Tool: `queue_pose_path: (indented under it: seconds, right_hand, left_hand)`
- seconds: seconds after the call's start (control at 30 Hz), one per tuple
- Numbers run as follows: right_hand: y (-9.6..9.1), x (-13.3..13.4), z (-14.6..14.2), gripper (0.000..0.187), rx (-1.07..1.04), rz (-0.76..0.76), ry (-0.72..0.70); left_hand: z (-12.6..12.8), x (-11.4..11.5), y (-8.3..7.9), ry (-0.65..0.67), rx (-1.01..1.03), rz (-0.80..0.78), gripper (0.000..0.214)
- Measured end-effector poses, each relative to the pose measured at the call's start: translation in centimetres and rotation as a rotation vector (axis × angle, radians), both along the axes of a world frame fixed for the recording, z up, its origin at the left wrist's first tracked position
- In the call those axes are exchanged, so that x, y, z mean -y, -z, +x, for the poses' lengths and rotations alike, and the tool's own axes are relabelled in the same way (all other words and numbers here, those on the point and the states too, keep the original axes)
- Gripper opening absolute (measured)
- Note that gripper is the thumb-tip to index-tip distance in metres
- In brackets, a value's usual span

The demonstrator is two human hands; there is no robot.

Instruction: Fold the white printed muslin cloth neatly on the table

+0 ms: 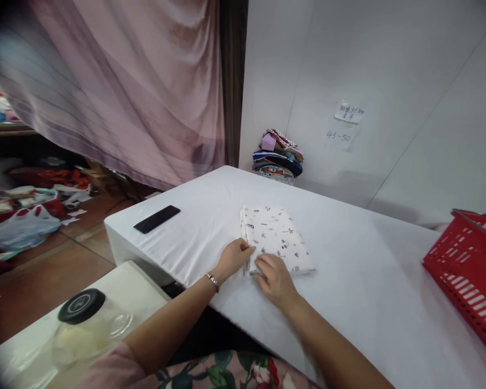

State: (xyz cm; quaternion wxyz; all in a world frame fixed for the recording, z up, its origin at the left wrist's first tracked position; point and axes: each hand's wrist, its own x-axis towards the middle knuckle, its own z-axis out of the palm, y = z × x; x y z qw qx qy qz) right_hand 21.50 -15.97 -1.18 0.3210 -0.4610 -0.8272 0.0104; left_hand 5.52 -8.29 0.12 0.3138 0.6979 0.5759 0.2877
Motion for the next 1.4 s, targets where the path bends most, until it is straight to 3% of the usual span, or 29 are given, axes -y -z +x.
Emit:
queue_pose_path:
  seconds: [0.13, 0.43, 0.6, 0.77, 0.93, 1.23, 1.4]
  right_hand:
    - [0.6, -0.1, 0.4, 0.04, 0.111, 0.029, -0.011]
    - [1.9, 0.1, 0.2, 0.047, 0.167, 0.029, 0.001]
    - [2.3, 0.1, 0.3, 0.048, 0.165, 0.031, 0.002]
    - [2.3, 0.1, 0.2, 0.046, 0.146, 0.045, 0.016]
    - [2.1, 0.0, 0.3, 0.044, 0.153, 0.021, 0.005]
    - [2.3, -0.1, 0.3, 0.045, 0.139, 0.036, 0.006]
    - [2.0, -0.1, 0.3, 0.045, 0.122, 0.023, 0.002]
  left_hand:
    - [0.6, -1.3, 0.0, -0.063, -0.007, -0.029, 0.025]
    - [1.1, -2.7, 1.0, -0.113, -0.031, -0.023, 0.017]
    - [1.0, -3.0, 0.9, -0.109, -0.029, -0.054, 0.016]
    - [1.4, -4.1, 0.4, -0.141, -0.002, -0.095, 0.029]
    - [1.5, -4.4, 0.9, -0.198, -0.005, -0.034, 0.017]
    - [1.8, -6.1, 0.3, -0.221, -0.006, -0.051, 0.029]
    - [1.9, -6.4, 0.7, -0.265, -0.011, -0.046, 0.019]
